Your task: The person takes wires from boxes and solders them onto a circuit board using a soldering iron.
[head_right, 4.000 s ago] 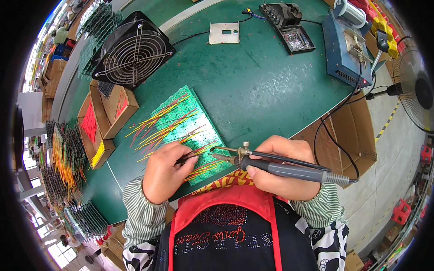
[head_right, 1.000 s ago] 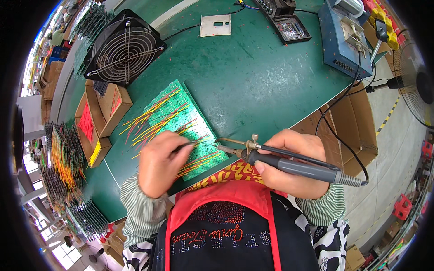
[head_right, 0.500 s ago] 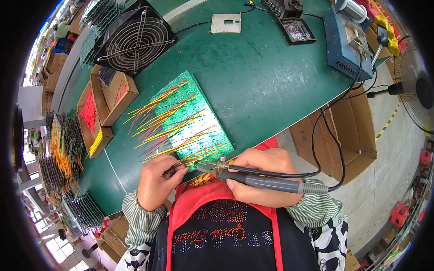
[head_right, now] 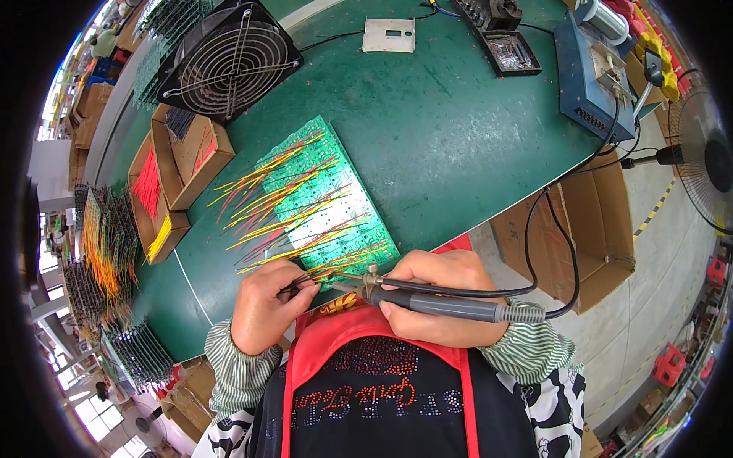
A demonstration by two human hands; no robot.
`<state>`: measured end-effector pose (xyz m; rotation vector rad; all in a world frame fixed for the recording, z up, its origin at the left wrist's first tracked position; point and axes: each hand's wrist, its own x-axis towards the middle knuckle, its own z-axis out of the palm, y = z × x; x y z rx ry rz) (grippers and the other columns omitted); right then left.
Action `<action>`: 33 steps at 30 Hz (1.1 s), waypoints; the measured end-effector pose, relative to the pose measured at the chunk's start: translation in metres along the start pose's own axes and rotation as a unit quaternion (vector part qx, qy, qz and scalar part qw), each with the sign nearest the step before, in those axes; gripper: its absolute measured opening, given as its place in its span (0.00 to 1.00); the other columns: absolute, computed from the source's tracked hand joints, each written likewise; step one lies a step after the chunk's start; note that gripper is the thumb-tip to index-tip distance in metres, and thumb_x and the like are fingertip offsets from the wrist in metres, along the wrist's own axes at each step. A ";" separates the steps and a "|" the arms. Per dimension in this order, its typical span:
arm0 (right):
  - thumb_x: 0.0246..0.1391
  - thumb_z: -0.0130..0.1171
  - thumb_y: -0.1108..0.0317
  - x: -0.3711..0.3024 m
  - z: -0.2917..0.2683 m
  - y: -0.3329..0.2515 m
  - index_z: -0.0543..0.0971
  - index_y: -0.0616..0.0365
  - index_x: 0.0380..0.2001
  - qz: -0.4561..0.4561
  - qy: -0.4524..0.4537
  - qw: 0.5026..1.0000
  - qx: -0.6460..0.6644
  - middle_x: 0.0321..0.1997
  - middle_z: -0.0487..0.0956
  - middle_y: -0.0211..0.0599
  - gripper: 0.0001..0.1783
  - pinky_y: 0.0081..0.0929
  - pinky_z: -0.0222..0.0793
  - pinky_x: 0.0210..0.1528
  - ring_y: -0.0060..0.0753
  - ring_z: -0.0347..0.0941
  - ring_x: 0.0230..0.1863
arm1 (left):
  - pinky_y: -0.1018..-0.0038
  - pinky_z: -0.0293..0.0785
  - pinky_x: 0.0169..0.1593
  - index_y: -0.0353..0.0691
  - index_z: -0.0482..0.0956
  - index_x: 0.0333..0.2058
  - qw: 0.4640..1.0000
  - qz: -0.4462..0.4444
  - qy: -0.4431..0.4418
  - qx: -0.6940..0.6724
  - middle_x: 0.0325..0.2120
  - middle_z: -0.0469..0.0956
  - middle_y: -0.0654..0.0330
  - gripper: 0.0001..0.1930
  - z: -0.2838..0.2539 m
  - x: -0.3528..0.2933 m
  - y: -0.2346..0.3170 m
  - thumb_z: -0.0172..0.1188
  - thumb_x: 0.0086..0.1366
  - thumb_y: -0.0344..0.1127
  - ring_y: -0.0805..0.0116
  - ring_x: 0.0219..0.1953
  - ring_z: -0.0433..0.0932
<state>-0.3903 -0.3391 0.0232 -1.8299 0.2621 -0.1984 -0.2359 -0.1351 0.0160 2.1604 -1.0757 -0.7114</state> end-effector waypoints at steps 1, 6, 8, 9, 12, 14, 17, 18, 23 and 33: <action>0.37 0.66 0.71 0.000 0.000 0.001 0.76 0.59 0.24 0.000 -0.001 1.000 0.001 0.17 0.76 0.32 0.10 0.20 0.66 0.21 0.25 0.75 0.18 | 0.75 0.62 0.22 0.32 0.76 0.24 1.000 -0.002 0.000 0.000 0.19 0.71 0.59 0.05 0.000 0.000 0.000 0.64 0.50 0.26 0.69 0.18 0.66; 0.38 0.66 0.71 -0.003 -0.005 -0.001 0.76 0.59 0.24 -0.014 0.018 1.000 -0.007 0.16 0.76 0.31 0.10 0.20 0.65 0.20 0.23 0.74 0.17 | 0.75 0.63 0.23 0.32 0.77 0.25 1.000 -0.001 -0.006 0.003 0.19 0.71 0.59 0.06 -0.002 -0.001 0.000 0.64 0.51 0.27 0.70 0.19 0.67; 0.38 0.66 0.71 -0.005 -0.007 -0.001 0.76 0.59 0.24 -0.013 0.020 1.000 -0.004 0.16 0.76 0.31 0.09 0.20 0.65 0.20 0.22 0.73 0.17 | 0.76 0.64 0.23 0.32 0.77 0.26 1.000 -0.020 -0.004 -0.005 0.20 0.72 0.58 0.05 -0.005 -0.002 0.005 0.64 0.51 0.26 0.70 0.19 0.68; 0.38 0.66 0.71 -0.006 -0.008 0.000 0.76 0.60 0.24 -0.012 0.022 1.000 -0.003 0.16 0.76 0.31 0.09 0.20 0.65 0.20 0.22 0.73 0.17 | 0.76 0.64 0.23 0.32 0.77 0.27 0.999 -0.038 -0.003 -0.014 0.20 0.72 0.58 0.05 -0.005 -0.002 0.007 0.63 0.52 0.26 0.70 0.19 0.68; 0.38 0.66 0.72 -0.009 -0.010 -0.001 0.76 0.61 0.25 -0.027 0.025 0.999 -0.016 0.17 0.77 0.31 0.09 0.19 0.66 0.21 0.21 0.74 0.17 | 0.77 0.65 0.24 0.32 0.77 0.29 0.983 0.071 0.101 0.136 0.21 0.73 0.57 0.05 -0.024 -0.008 -0.005 0.62 0.53 0.25 0.70 0.19 0.68; 0.38 0.66 0.72 -0.012 -0.012 -0.001 0.76 0.61 0.25 -0.018 0.025 0.999 -0.013 0.17 0.77 0.31 0.09 0.19 0.66 0.21 0.21 0.74 0.18 | 0.76 0.65 0.24 0.33 0.77 0.30 0.971 0.036 0.160 0.174 0.21 0.74 0.57 0.05 -0.032 -0.011 0.005 0.62 0.53 0.25 0.69 0.19 0.68; 0.39 0.66 0.72 -0.014 -0.013 0.000 0.76 0.62 0.25 -0.014 0.032 0.999 -0.003 0.18 0.78 0.32 0.09 0.18 0.67 0.21 0.20 0.74 0.18 | 0.74 0.66 0.24 0.34 0.78 0.30 0.962 0.006 0.189 0.199 0.22 0.75 0.58 0.06 -0.023 -0.012 0.021 0.63 0.52 0.26 0.67 0.18 0.69; 0.39 0.65 0.72 -0.014 -0.013 0.000 0.76 0.62 0.25 -0.017 0.042 0.999 0.001 0.18 0.78 0.32 0.09 0.18 0.67 0.21 0.20 0.74 0.18 | 0.73 0.66 0.23 0.34 0.78 0.30 0.980 0.031 0.139 0.137 0.22 0.75 0.58 0.05 -0.013 -0.009 0.022 0.63 0.52 0.26 0.66 0.18 0.69; 0.39 0.65 0.72 -0.016 -0.017 0.002 0.76 0.62 0.25 -0.014 0.042 0.999 -0.010 0.18 0.78 0.32 0.09 0.18 0.67 0.21 0.19 0.74 0.18 | 0.73 0.66 0.23 0.34 0.78 0.28 0.996 0.057 0.041 0.049 0.21 0.74 0.58 0.05 0.012 0.006 0.016 0.63 0.52 0.27 0.67 0.18 0.69; 0.40 0.65 0.72 -0.012 -0.019 0.002 0.77 0.63 0.25 -0.002 0.030 1.000 0.004 0.19 0.79 0.33 0.08 0.18 0.68 0.22 0.20 0.76 0.20 | 0.74 0.65 0.22 0.34 0.78 0.27 0.998 0.041 0.026 0.042 0.21 0.72 0.58 0.05 0.012 0.009 0.014 0.63 0.52 0.28 0.68 0.17 0.68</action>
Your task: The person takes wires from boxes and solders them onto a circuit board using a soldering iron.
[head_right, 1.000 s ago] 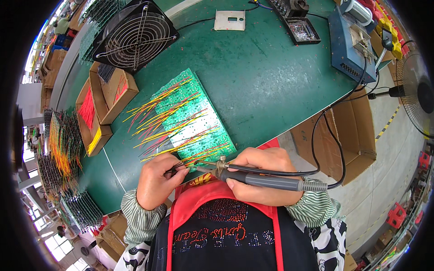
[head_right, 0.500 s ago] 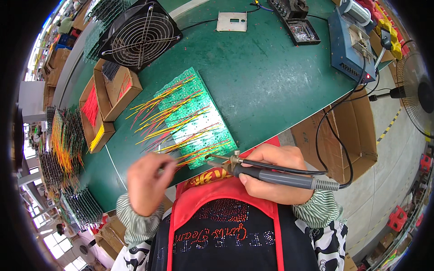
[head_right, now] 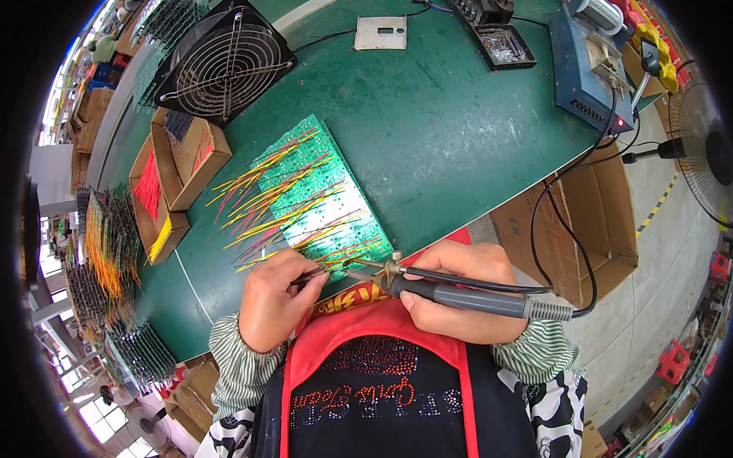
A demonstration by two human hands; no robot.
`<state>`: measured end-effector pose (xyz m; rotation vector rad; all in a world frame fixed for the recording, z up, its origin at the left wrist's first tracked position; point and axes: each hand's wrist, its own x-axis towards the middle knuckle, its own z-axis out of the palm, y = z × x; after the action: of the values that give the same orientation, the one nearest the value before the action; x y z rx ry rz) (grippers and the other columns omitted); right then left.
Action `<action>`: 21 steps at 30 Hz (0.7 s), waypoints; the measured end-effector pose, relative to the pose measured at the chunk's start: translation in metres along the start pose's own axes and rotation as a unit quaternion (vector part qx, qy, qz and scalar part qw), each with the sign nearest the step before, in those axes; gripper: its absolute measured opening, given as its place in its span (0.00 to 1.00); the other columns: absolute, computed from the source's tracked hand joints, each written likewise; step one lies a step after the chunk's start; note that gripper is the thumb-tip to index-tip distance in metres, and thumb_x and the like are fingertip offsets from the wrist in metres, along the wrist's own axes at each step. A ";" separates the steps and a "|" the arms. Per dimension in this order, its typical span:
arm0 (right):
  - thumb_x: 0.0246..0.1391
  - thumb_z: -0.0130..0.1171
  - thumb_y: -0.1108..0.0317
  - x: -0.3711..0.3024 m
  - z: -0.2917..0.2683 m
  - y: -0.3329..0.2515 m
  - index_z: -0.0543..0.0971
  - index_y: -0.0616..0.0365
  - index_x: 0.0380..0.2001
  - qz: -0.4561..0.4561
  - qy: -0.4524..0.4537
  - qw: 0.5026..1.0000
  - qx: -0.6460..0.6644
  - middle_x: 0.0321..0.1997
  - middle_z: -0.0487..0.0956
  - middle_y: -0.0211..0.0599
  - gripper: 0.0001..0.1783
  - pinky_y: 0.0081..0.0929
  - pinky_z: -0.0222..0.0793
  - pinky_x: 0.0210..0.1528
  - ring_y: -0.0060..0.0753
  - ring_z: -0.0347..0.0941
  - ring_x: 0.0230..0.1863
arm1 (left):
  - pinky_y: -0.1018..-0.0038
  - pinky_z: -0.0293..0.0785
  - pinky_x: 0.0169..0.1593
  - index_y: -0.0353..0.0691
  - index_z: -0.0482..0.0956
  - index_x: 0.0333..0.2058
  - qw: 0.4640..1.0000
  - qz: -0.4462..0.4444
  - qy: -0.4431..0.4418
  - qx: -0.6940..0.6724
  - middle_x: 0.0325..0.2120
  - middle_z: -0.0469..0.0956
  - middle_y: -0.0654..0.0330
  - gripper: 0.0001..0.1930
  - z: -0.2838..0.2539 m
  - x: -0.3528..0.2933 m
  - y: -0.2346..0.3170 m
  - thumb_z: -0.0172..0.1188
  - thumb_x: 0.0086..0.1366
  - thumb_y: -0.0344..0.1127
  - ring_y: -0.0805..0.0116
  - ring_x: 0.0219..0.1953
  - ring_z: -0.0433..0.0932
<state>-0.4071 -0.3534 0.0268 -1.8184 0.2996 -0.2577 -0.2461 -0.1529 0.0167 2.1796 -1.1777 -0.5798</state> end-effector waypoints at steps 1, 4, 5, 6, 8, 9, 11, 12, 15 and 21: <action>0.40 0.65 0.72 0.001 0.000 0.000 0.77 0.63 0.25 0.000 0.000 1.000 0.000 0.19 0.79 0.33 0.08 0.18 0.68 0.22 0.20 0.76 0.20 | 0.74 0.65 0.22 0.34 0.78 0.27 1.000 -0.004 -0.003 -0.007 0.21 0.72 0.58 0.05 0.000 0.000 0.000 0.63 0.52 0.28 0.68 0.17 0.68; 0.39 0.65 0.72 0.003 0.001 0.000 0.77 0.63 0.25 0.001 -0.001 1.000 -0.005 0.20 0.79 0.34 0.09 0.18 0.69 0.23 0.21 0.77 0.21 | 0.74 0.64 0.22 0.33 0.78 0.26 1.000 -0.012 -0.004 -0.005 0.20 0.72 0.58 0.05 -0.001 0.000 0.000 0.63 0.52 0.28 0.68 0.17 0.68; 0.39 0.65 0.72 0.003 0.001 -0.001 0.77 0.63 0.25 0.008 -0.003 1.000 -0.011 0.20 0.79 0.34 0.09 0.18 0.69 0.23 0.21 0.77 0.21 | 0.74 0.64 0.22 0.33 0.78 0.26 1.000 -0.013 -0.004 -0.005 0.20 0.72 0.58 0.05 -0.001 0.000 0.000 0.63 0.52 0.28 0.68 0.17 0.68; 0.39 0.65 0.72 0.004 0.001 -0.001 0.77 0.63 0.25 0.014 -0.004 1.000 -0.016 0.21 0.79 0.34 0.09 0.19 0.69 0.23 0.22 0.77 0.21 | 0.74 0.64 0.22 0.33 0.78 0.26 1.000 -0.012 -0.004 -0.004 0.20 0.72 0.58 0.05 -0.001 0.001 0.000 0.64 0.52 0.28 0.68 0.17 0.67; 0.39 0.65 0.72 0.004 0.001 -0.001 0.77 0.63 0.25 0.014 -0.008 1.000 -0.022 0.21 0.79 0.34 0.09 0.19 0.70 0.23 0.22 0.77 0.21 | 0.74 0.64 0.22 0.33 0.78 0.26 1.000 -0.011 -0.003 -0.004 0.20 0.72 0.58 0.05 -0.001 0.001 0.000 0.64 0.52 0.28 0.68 0.17 0.67; 0.39 0.65 0.72 0.004 0.001 -0.001 0.77 0.63 0.25 0.013 -0.012 0.999 -0.027 0.21 0.79 0.34 0.09 0.18 0.70 0.23 0.22 0.77 0.21 | 0.74 0.64 0.22 0.33 0.78 0.26 1.000 -0.012 -0.004 -0.005 0.20 0.72 0.58 0.05 -0.001 0.001 0.000 0.64 0.52 0.28 0.68 0.17 0.67; 0.39 0.65 0.72 0.004 0.000 0.001 0.77 0.63 0.25 -0.004 -0.005 1.000 -0.024 0.21 0.79 0.34 0.09 0.18 0.69 0.23 0.22 0.76 0.20 | 0.74 0.64 0.22 0.34 0.78 0.26 1.000 -0.013 -0.005 -0.005 0.20 0.72 0.58 0.05 -0.001 0.001 0.000 0.64 0.52 0.28 0.69 0.17 0.67; 0.39 0.65 0.72 0.004 0.000 0.001 0.77 0.63 0.25 -0.022 0.001 1.000 -0.020 0.20 0.79 0.33 0.09 0.18 0.69 0.23 0.22 0.76 0.20 | 0.74 0.64 0.22 0.33 0.78 0.26 1.000 -0.011 -0.004 -0.006 0.20 0.72 0.58 0.05 -0.001 0.001 0.000 0.64 0.52 0.28 0.69 0.17 0.67; 0.39 0.65 0.72 0.002 -0.002 0.001 0.76 0.62 0.25 -0.024 0.011 1.000 -0.014 0.20 0.79 0.33 0.09 0.18 0.68 0.22 0.21 0.76 0.20 | 0.74 0.65 0.22 0.33 0.78 0.26 1.000 -0.012 -0.002 -0.003 0.21 0.72 0.58 0.05 -0.001 -0.001 0.000 0.64 0.52 0.27 0.69 0.17 0.69; 0.39 0.65 0.72 -0.003 -0.012 -0.001 0.76 0.62 0.25 -0.017 0.002 0.999 -0.042 0.20 0.78 0.33 0.09 0.18 0.67 0.21 0.21 0.75 0.19 | 0.74 0.68 0.23 0.34 0.78 0.27 0.990 0.019 0.091 0.103 0.23 0.75 0.57 0.04 -0.020 -0.003 0.001 0.64 0.51 0.24 0.66 0.21 0.73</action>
<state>-0.4141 -0.3632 0.0307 -1.9072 0.2875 -0.2760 -0.2360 -0.1451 0.0330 2.3200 -1.2225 -0.2459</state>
